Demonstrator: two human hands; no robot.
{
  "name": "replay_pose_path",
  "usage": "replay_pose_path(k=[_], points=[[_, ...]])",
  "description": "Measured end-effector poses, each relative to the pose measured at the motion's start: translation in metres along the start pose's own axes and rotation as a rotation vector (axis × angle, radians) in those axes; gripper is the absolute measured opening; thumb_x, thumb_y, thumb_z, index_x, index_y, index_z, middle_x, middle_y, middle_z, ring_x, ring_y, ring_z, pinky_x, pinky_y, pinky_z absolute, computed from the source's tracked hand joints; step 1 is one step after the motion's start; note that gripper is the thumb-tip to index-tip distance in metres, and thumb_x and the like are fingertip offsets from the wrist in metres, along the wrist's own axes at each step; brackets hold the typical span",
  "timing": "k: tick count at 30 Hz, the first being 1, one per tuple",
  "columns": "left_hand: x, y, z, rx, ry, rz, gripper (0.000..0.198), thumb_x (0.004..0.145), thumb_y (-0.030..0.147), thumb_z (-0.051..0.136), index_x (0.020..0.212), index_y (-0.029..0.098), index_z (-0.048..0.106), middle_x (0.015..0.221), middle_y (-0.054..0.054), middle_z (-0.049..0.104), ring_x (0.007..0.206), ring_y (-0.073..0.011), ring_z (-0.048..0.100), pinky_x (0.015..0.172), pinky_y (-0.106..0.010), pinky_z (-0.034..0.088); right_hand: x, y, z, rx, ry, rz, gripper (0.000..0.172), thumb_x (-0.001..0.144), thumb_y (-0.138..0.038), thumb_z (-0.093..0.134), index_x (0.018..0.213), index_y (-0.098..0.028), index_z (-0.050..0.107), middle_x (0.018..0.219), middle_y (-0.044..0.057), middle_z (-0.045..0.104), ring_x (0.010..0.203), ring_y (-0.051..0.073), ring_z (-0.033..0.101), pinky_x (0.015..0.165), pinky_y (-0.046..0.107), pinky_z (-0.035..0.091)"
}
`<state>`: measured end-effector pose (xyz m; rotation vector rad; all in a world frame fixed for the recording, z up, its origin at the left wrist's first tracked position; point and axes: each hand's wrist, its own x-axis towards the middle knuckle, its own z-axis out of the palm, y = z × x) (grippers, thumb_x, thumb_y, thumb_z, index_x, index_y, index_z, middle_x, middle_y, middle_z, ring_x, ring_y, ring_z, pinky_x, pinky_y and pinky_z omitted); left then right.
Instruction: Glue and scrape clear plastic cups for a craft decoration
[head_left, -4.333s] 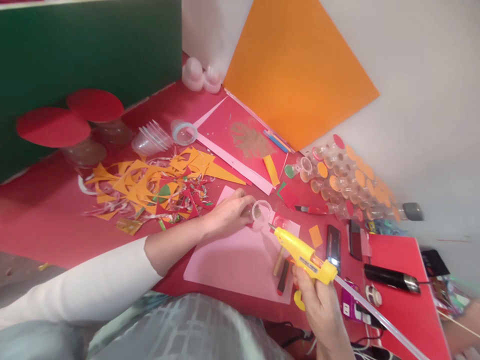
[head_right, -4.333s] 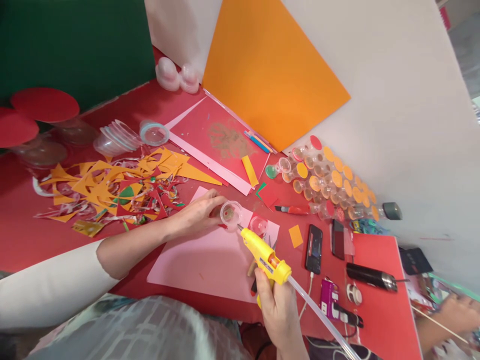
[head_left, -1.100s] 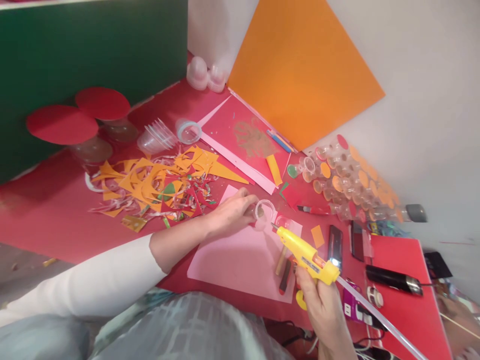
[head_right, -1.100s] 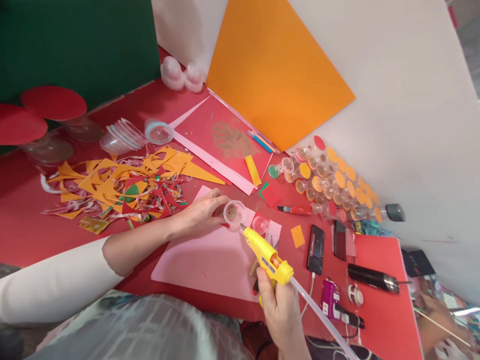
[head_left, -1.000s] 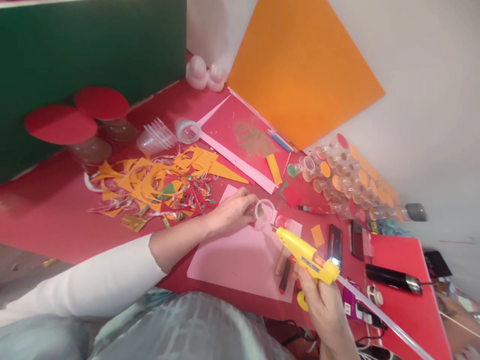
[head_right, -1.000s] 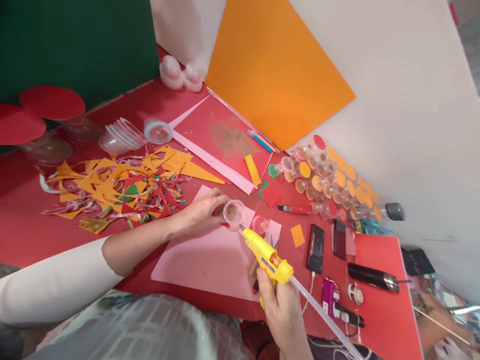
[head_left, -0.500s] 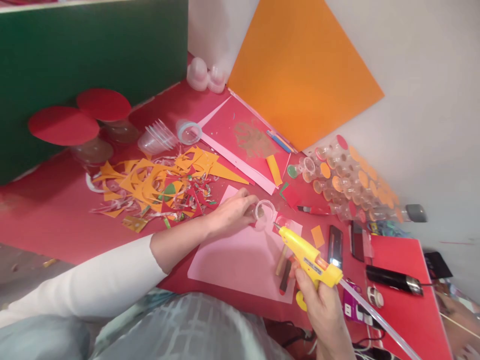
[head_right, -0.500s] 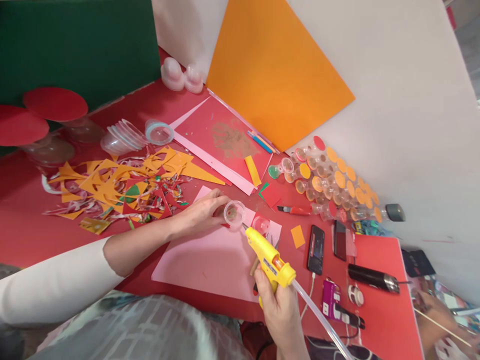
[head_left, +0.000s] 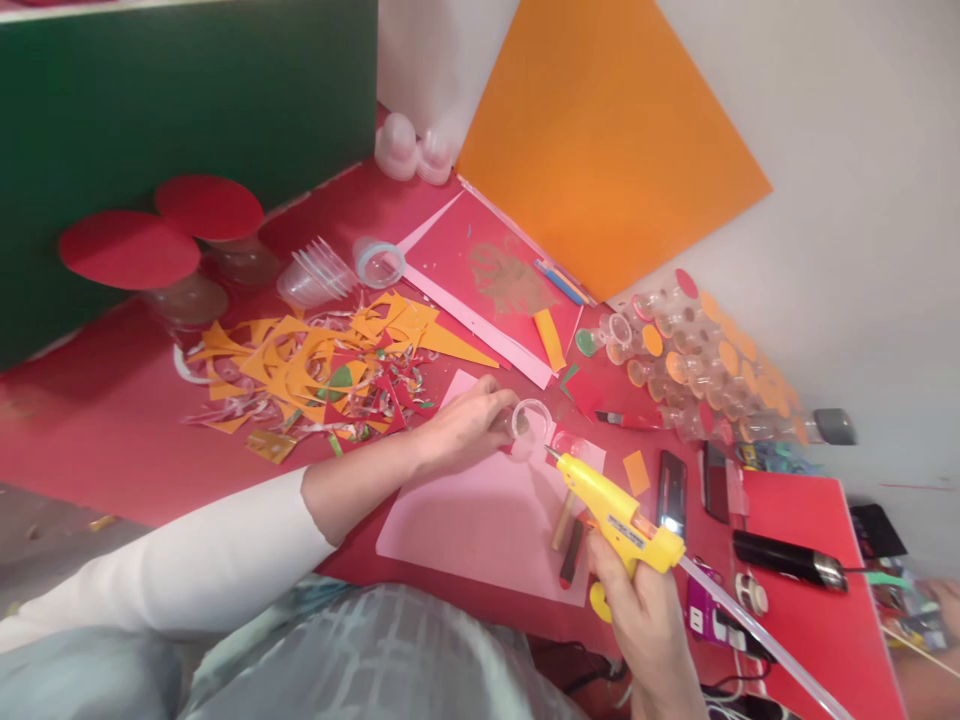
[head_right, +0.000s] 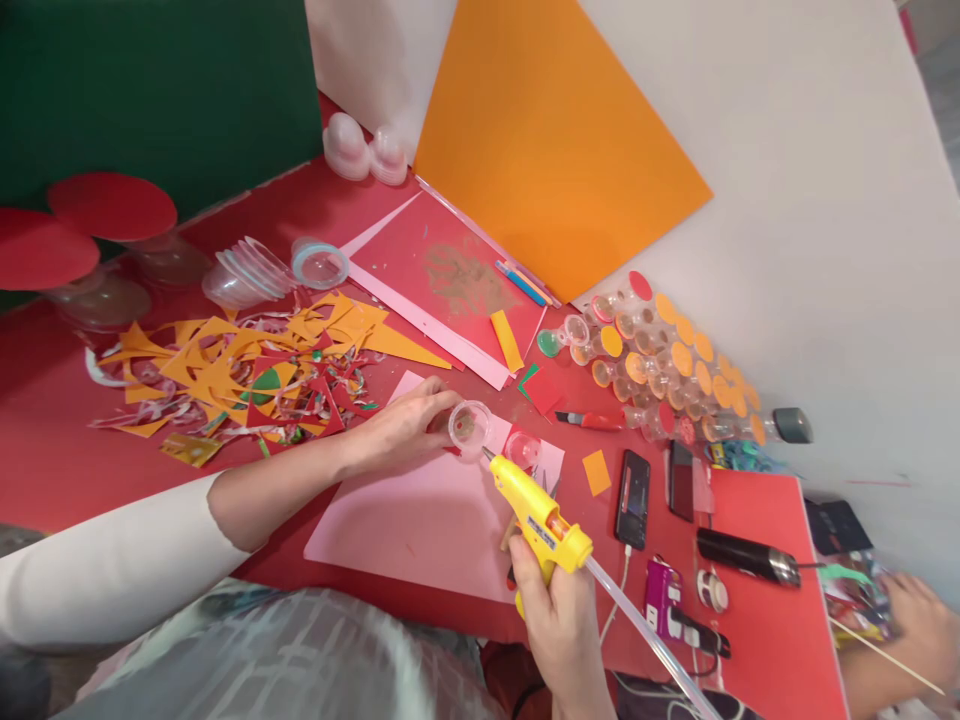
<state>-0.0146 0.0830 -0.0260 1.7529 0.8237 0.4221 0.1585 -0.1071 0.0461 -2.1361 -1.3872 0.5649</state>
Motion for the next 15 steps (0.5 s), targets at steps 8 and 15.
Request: replay_pose_path(k=[8, 15], points=[[-0.0003, -0.0018, 0.0006, 0.008, -0.009, 0.011, 0.015, 0.08, 0.016, 0.064, 0.094, 0.02, 0.065, 0.091, 0.0, 0.046, 0.074, -0.015, 0.053, 0.073, -0.029, 0.046, -0.0042, -0.0007, 0.0062, -0.061, 0.121, -0.074, 0.039, 0.09, -0.053, 0.061, 0.074, -0.019, 0.071, 0.052, 0.004, 0.069, 0.043, 0.019, 0.064, 0.042, 0.025, 0.053], [0.0, -0.0026, 0.0012, 0.007, -0.032, 0.006, 0.021, 0.078, 0.015, 0.065, 0.099, 0.02, 0.066, 0.093, -0.001, 0.045, 0.082, -0.0169, 0.055, 0.077, -0.03, 0.047, -0.0064, 0.0037, 0.0056, -0.124, 0.131, -0.112, 0.046, 0.092, -0.059, 0.057, 0.077, -0.019, 0.073, 0.06, 0.008, 0.074, 0.048, 0.021, 0.069, 0.047, 0.027, 0.057]])
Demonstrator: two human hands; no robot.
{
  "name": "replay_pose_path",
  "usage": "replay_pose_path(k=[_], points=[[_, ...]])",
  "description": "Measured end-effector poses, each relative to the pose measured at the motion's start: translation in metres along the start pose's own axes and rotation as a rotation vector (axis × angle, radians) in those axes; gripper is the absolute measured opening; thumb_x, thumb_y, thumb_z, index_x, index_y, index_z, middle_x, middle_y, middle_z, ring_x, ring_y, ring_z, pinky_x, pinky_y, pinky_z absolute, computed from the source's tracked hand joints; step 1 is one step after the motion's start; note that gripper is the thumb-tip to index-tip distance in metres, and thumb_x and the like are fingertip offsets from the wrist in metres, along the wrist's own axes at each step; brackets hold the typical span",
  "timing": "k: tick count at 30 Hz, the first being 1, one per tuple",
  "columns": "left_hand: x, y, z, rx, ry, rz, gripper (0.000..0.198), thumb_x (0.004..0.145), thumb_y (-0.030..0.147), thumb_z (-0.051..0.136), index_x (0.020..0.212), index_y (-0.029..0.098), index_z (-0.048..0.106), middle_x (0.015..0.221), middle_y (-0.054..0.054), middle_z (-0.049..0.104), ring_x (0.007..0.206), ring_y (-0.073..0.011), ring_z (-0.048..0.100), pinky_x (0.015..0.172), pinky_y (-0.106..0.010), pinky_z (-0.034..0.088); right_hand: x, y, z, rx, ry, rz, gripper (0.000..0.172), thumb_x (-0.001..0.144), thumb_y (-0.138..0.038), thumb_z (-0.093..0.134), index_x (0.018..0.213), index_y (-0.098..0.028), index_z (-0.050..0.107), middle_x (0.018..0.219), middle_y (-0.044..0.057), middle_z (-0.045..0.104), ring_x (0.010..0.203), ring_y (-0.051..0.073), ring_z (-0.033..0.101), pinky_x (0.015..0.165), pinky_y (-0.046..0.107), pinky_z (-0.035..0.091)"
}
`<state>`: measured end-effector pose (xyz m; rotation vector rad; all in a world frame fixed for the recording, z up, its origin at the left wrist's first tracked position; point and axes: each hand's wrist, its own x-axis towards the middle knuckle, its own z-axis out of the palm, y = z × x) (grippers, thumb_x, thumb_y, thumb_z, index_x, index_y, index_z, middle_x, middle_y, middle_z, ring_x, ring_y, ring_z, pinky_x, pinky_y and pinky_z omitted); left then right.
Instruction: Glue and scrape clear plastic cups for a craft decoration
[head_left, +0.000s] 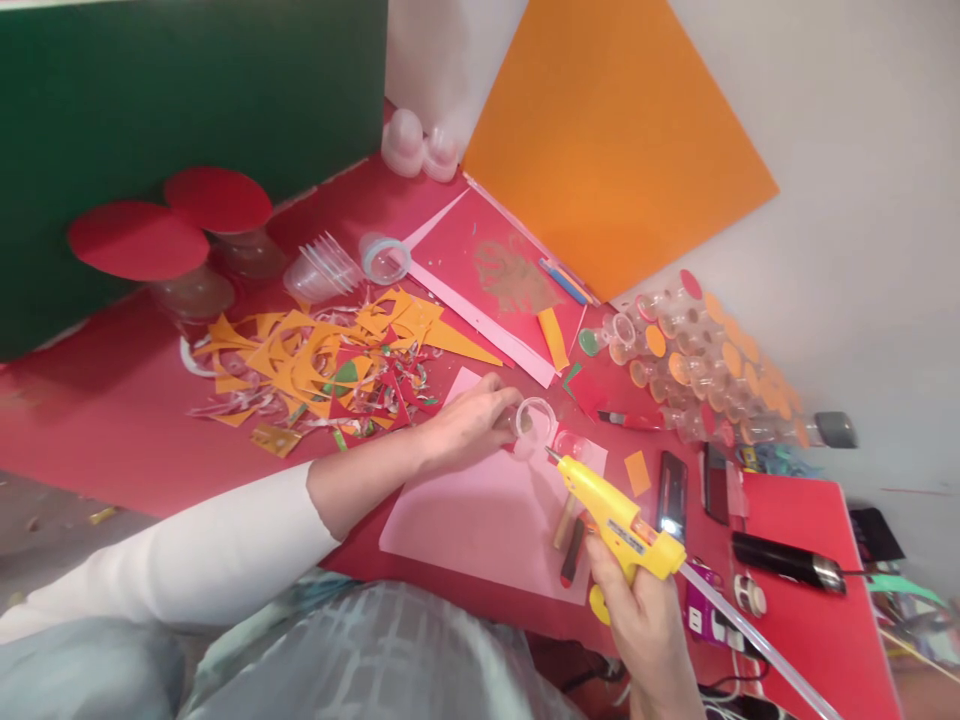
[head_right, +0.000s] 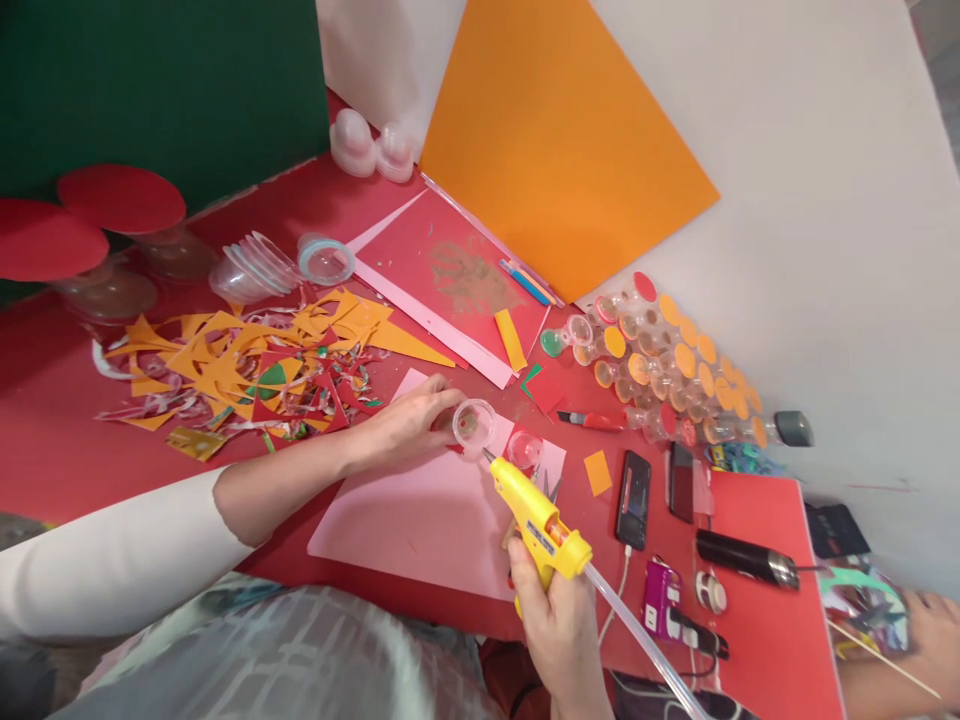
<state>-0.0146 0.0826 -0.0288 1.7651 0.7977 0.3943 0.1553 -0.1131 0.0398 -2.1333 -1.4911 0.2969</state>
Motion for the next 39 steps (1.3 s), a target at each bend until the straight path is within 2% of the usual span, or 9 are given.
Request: replay_pose_path(k=[4, 10, 17, 22, 27, 30, 34, 37, 39], points=[[0.001, 0.0, 0.0, -0.011, -0.014, -0.011, 0.027, 0.079, 0.015, 0.065, 0.105, 0.02, 0.066, 0.093, -0.001, 0.043, 0.083, -0.0168, 0.054, 0.08, -0.031, 0.047, 0.005, -0.006, -0.003, -0.041, 0.008, -0.005, 0.052, 0.09, -0.065, 0.055, 0.075, -0.019, 0.074, 0.056, 0.007, 0.073, 0.042, 0.021, 0.067, 0.042, 0.027, 0.056], [0.002, 0.0, 0.0, -0.013, -0.01, -0.008, 0.022, 0.077, 0.014, 0.066, 0.098, 0.019, 0.066, 0.092, -0.001, 0.044, 0.084, -0.0179, 0.054, 0.078, -0.031, 0.046, 0.01, -0.014, -0.002, 0.007, -0.005, -0.049, 0.049, 0.092, -0.06, 0.056, 0.071, -0.019, 0.073, 0.054, 0.007, 0.072, 0.042, 0.02, 0.068, 0.043, 0.024, 0.056], [0.001, 0.002, 0.0, -0.021, -0.002, -0.01, 0.016, 0.076, 0.015, 0.065, 0.092, 0.019, 0.064, 0.091, 0.0, 0.043, 0.076, -0.0154, 0.052, 0.074, -0.029, 0.044, 0.01, 0.0, -0.004, 0.04, -0.109, -0.031, 0.032, 0.093, -0.043, 0.059, 0.078, -0.019, 0.074, 0.06, 0.005, 0.073, 0.051, 0.019, 0.07, 0.05, 0.023, 0.058], [0.0, 0.002, 0.0, -0.012, 0.01, 0.002, 0.015, 0.078, 0.016, 0.064, 0.092, 0.019, 0.063, 0.091, 0.0, 0.044, 0.074, -0.0147, 0.052, 0.073, -0.029, 0.045, 0.009, 0.003, -0.004, 0.065, -0.089, 0.002, 0.034, 0.092, -0.044, 0.06, 0.074, -0.018, 0.072, 0.053, 0.003, 0.068, 0.046, 0.018, 0.066, 0.046, 0.024, 0.055], [-0.001, 0.002, 0.001, 0.016, 0.021, -0.018, 0.015, 0.083, 0.022, 0.061, 0.098, 0.02, 0.063, 0.094, -0.001, 0.047, 0.074, -0.0156, 0.056, 0.077, -0.033, 0.049, 0.006, 0.012, -0.004, 0.113, -0.106, 0.086, 0.033, 0.089, -0.046, 0.065, 0.074, -0.018, 0.073, 0.058, 0.003, 0.069, 0.051, 0.018, 0.065, 0.051, 0.027, 0.055], [-0.001, 0.001, 0.004, 0.02, 0.036, -0.023, 0.021, 0.082, 0.025, 0.063, 0.102, 0.02, 0.061, 0.101, -0.003, 0.051, 0.083, -0.0191, 0.061, 0.081, -0.035, 0.051, 0.002, 0.015, -0.001, 0.206, -0.04, 0.187, 0.032, 0.086, -0.048, 0.07, 0.079, -0.017, 0.074, 0.063, 0.004, 0.07, 0.052, 0.018, 0.064, 0.05, 0.027, 0.055], [0.0, 0.001, -0.001, 0.027, 0.074, -0.034, 0.044, 0.075, 0.028, 0.072, 0.114, 0.02, 0.054, 0.112, -0.006, 0.056, 0.09, -0.0215, 0.064, 0.083, -0.035, 0.051, -0.001, 0.01, 0.002, 0.358, 0.01, 0.239, 0.033, 0.086, -0.05, 0.071, 0.082, -0.017, 0.076, 0.069, 0.007, 0.074, 0.059, 0.02, 0.069, 0.053, 0.028, 0.058], [-0.011, 0.007, -0.016, 0.104, 0.087, -0.118, 0.041, 0.077, 0.039, 0.071, 0.107, 0.02, 0.051, 0.089, -0.001, 0.057, 0.079, -0.021, 0.06, 0.067, -0.031, 0.045, 0.0, 0.006, 0.004, 0.427, 0.043, 0.201, 0.03, 0.088, -0.048, 0.069, 0.087, -0.019, 0.077, 0.081, 0.009, 0.078, 0.071, 0.022, 0.074, 0.062, 0.03, 0.061], [-0.025, 0.015, -0.026, 0.149, 0.06, -0.205, 0.021, 0.082, 0.035, 0.062, 0.092, 0.022, 0.05, 0.071, 0.004, 0.051, 0.062, -0.0168, 0.052, 0.059, -0.028, 0.037, -0.001, 0.005, 0.005, 0.457, 0.069, 0.197, 0.03, 0.089, -0.048, 0.068, 0.091, -0.02, 0.078, 0.085, 0.01, 0.079, 0.075, 0.022, 0.075, 0.065, 0.031, 0.062]])
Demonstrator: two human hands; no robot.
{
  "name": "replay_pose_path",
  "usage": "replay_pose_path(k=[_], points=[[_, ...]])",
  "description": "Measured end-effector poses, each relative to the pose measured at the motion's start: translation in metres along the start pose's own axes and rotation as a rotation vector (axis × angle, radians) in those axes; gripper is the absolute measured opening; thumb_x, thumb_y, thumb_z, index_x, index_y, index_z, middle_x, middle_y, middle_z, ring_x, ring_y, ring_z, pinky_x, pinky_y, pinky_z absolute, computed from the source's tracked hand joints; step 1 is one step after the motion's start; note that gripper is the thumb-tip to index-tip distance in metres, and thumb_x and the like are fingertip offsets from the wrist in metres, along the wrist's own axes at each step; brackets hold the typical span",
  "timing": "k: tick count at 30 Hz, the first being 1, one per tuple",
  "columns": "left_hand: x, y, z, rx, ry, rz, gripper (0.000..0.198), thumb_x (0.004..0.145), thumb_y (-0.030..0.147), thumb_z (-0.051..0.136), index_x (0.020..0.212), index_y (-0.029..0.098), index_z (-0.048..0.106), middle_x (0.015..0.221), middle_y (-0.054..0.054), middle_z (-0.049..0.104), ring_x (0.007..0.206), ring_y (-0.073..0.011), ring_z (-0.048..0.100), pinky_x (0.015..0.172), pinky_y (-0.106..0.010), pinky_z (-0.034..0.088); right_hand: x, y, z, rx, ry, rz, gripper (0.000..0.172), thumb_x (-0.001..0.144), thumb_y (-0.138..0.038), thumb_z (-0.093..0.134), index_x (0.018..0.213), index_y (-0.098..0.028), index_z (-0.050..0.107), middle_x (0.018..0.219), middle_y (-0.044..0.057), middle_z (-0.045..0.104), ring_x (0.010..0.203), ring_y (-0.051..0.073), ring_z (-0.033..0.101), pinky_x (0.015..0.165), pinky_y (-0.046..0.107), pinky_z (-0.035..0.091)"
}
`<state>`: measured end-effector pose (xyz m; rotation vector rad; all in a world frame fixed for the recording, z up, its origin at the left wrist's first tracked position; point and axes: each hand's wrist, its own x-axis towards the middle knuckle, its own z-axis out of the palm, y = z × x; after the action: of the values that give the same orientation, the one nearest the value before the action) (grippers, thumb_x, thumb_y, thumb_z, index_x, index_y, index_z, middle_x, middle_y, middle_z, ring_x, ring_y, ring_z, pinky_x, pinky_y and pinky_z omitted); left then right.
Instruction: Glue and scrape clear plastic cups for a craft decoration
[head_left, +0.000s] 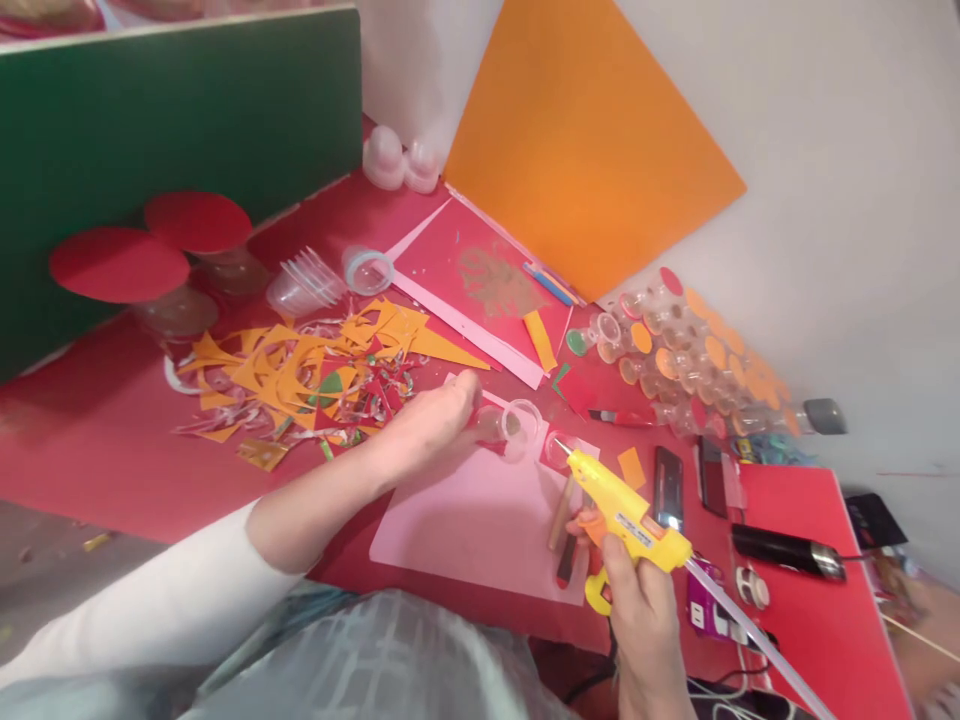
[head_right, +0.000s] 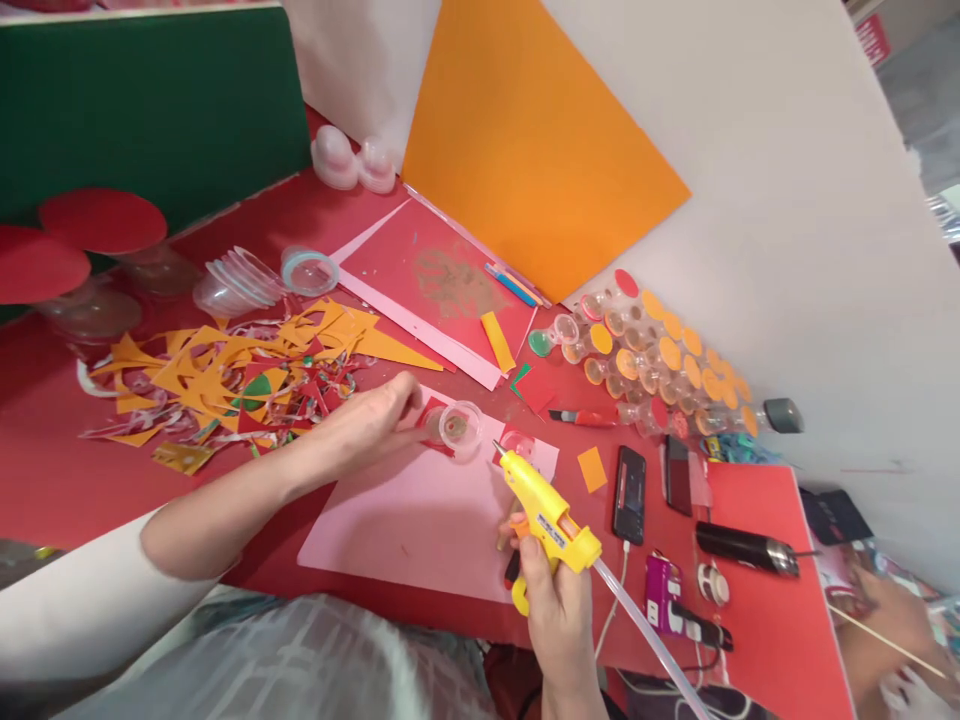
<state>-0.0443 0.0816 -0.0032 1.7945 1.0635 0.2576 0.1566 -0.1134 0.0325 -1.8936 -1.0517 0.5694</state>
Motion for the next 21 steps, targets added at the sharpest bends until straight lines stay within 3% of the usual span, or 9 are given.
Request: replay_pose_path(k=[2, 4, 6, 9, 11, 14, 18, 21], points=[[-0.018, 0.003, -0.003, -0.057, -0.061, 0.03, 0.013, 0.081, 0.026, 0.06, 0.08, 0.022, 0.047, 0.064, 0.006, 0.048, 0.059, -0.0136, 0.047, 0.057, -0.026, 0.032, -0.001, 0.001, 0.002, 0.019, 0.022, 0.016, 0.032, 0.088, -0.05, 0.068, 0.093, -0.02, 0.079, 0.086, 0.01, 0.079, 0.074, 0.022, 0.074, 0.063, 0.031, 0.061], [-0.033, 0.006, 0.006, -0.272, -0.233, 0.126, 0.014, 0.081, 0.027, 0.061, 0.077, 0.021, 0.049, 0.062, 0.007, 0.046, 0.058, -0.0114, 0.044, 0.057, -0.024, 0.032, -0.003, 0.001, 0.004, 0.013, 0.053, 0.046, 0.037, 0.089, -0.053, 0.065, 0.093, -0.019, 0.079, 0.083, 0.011, 0.079, 0.07, 0.022, 0.072, 0.059, 0.031, 0.059], [-0.04, 0.01, 0.029, -0.53, -0.384, 0.184, 0.021, 0.079, 0.035, 0.068, 0.086, 0.021, 0.054, 0.071, 0.005, 0.051, 0.064, -0.0109, 0.046, 0.059, -0.023, 0.037, -0.005, 0.001, 0.007, -0.017, 0.097, 0.057, 0.043, 0.09, -0.057, 0.062, 0.092, -0.017, 0.078, 0.079, 0.01, 0.077, 0.068, 0.022, 0.071, 0.056, 0.03, 0.057], [-0.036, 0.018, 0.071, -0.837, -0.363, 0.185, 0.045, 0.07, 0.04, 0.08, 0.101, 0.021, 0.054, 0.095, -0.001, 0.059, 0.081, -0.0139, 0.053, 0.072, -0.027, 0.044, -0.005, 0.0, 0.01, -0.081, 0.141, 0.013, 0.047, 0.089, -0.063, 0.059, 0.086, -0.019, 0.075, 0.076, 0.009, 0.076, 0.072, 0.023, 0.072, 0.057, 0.029, 0.057], [-0.029, 0.025, 0.096, -1.079, -0.502, 0.175, 0.057, 0.065, 0.044, 0.086, 0.108, 0.021, 0.056, 0.102, -0.003, 0.061, 0.092, -0.0167, 0.057, 0.083, -0.032, 0.046, -0.005, -0.002, 0.011, -0.116, 0.174, -0.021, 0.049, 0.086, -0.067, 0.059, 0.084, -0.02, 0.073, 0.076, 0.009, 0.077, 0.072, 0.023, 0.072, 0.057, 0.029, 0.057], [-0.022, 0.038, 0.119, -1.348, -0.72, 0.047, 0.073, 0.049, 0.045, 0.096, 0.107, 0.02, 0.06, 0.093, -0.001, 0.061, 0.087, -0.0162, 0.059, 0.083, -0.034, 0.046, -0.005, -0.007, 0.012, -0.153, 0.204, -0.031, 0.052, 0.084, -0.071, 0.059, 0.081, -0.021, 0.072, 0.076, 0.009, 0.077, 0.068, 0.024, 0.072, 0.056, 0.031, 0.058], [-0.023, 0.052, 0.135, -1.458, -0.878, 0.04, 0.055, 0.051, 0.043, 0.096, 0.092, 0.016, 0.072, 0.084, 0.0, 0.064, 0.084, -0.0131, 0.058, 0.086, -0.029, 0.043, -0.007, -0.012, 0.009, -0.168, 0.155, -0.067, 0.051, 0.087, -0.069, 0.055, 0.084, -0.021, 0.074, 0.079, 0.009, 0.076, 0.078, 0.027, 0.073, 0.068, 0.036, 0.06], [-0.028, 0.057, 0.14, -1.513, -0.862, -0.004, 0.053, 0.05, 0.038, 0.097, 0.092, 0.018, 0.075, 0.081, 0.002, 0.066, 0.082, -0.0123, 0.06, 0.087, -0.027, 0.043, -0.01, -0.007, 0.004, -0.185, 0.153, -0.088, 0.051, 0.09, -0.067, 0.051, 0.089, -0.021, 0.074, 0.08, 0.009, 0.075, 0.079, 0.027, 0.072, 0.072, 0.038, 0.059]])
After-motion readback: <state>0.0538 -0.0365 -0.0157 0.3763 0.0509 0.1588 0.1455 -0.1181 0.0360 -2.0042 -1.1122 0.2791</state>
